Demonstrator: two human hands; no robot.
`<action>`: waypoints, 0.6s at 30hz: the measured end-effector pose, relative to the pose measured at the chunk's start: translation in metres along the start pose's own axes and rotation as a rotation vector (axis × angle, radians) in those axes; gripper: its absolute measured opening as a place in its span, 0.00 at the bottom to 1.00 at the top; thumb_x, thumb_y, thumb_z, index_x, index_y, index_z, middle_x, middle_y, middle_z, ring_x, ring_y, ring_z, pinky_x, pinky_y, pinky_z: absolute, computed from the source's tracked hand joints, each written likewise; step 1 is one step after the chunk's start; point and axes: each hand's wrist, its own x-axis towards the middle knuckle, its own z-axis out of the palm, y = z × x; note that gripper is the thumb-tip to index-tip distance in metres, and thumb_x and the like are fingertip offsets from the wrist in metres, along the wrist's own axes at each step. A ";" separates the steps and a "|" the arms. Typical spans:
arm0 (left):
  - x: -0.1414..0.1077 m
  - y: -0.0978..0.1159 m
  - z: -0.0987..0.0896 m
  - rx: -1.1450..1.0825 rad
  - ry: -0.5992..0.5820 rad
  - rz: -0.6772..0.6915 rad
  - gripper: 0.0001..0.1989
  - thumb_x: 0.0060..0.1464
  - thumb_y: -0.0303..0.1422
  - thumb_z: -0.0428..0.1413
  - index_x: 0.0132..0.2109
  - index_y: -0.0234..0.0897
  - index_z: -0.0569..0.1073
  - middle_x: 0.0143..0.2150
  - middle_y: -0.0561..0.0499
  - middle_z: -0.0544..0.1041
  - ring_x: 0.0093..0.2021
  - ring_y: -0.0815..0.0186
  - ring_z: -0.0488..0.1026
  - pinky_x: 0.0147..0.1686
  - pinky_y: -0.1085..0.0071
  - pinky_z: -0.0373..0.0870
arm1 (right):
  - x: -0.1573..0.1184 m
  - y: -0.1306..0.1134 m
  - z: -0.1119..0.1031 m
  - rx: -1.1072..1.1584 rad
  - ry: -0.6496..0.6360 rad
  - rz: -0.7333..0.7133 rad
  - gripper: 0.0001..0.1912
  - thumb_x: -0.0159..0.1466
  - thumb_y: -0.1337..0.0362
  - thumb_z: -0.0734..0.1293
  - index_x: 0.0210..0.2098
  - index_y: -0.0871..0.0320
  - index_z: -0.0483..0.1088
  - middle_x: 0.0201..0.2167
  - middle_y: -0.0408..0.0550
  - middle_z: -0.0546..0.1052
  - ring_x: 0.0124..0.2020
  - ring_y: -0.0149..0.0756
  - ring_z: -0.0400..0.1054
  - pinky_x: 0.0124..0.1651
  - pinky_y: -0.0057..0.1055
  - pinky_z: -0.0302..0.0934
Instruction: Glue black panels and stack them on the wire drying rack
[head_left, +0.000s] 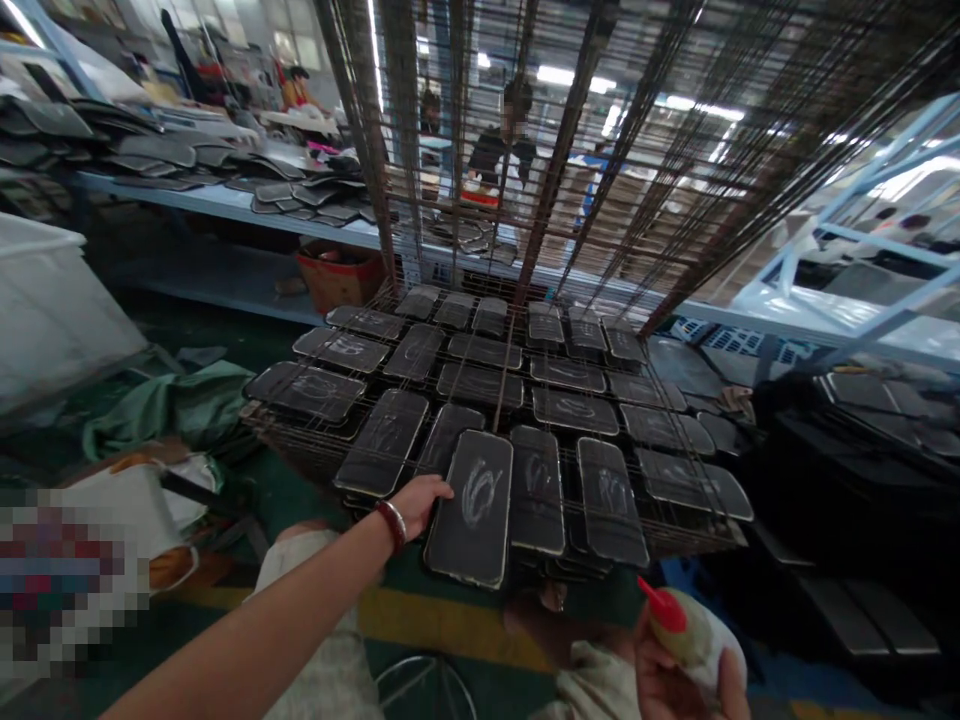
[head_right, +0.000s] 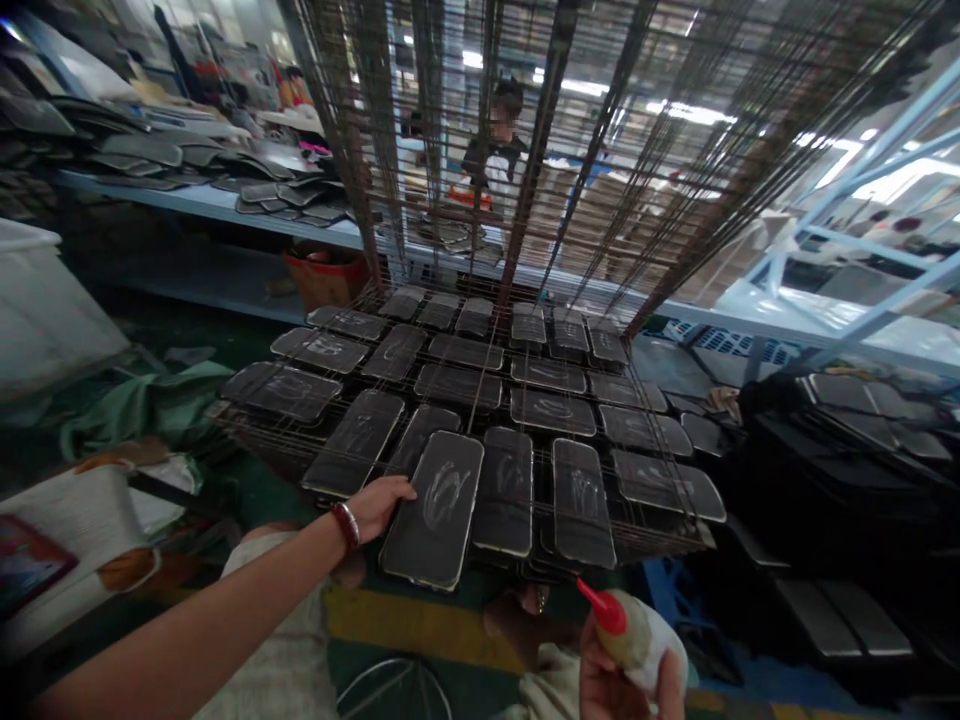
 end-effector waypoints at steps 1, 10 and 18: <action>-0.004 0.000 -0.003 -0.024 -0.023 -0.037 0.05 0.38 0.25 0.58 0.27 0.35 0.70 0.22 0.50 0.75 0.25 0.61 0.74 0.28 0.67 0.72 | -0.003 0.000 0.002 -0.015 -0.004 -0.023 0.26 0.52 0.60 0.75 0.48 0.56 0.67 0.47 0.54 0.73 0.44 0.48 0.70 0.26 0.31 0.65; -0.046 -0.008 -0.027 -0.321 -0.239 -0.160 0.07 0.53 0.30 0.52 0.36 0.32 0.73 0.30 0.44 0.79 0.31 0.61 0.77 0.35 0.67 0.72 | -0.010 0.011 0.008 0.059 0.017 -0.002 0.24 0.55 0.60 0.75 0.49 0.58 0.67 0.47 0.53 0.73 0.44 0.44 0.70 0.28 0.29 0.66; -0.047 -0.046 -0.023 -0.010 0.033 -0.054 0.18 0.34 0.20 0.56 0.38 0.34 0.71 0.32 0.49 0.79 0.32 0.62 0.76 0.31 0.69 0.70 | -0.019 0.018 0.024 0.183 0.055 0.066 0.28 0.54 0.64 0.76 0.52 0.59 0.67 0.49 0.52 0.72 0.47 0.45 0.68 0.28 0.27 0.67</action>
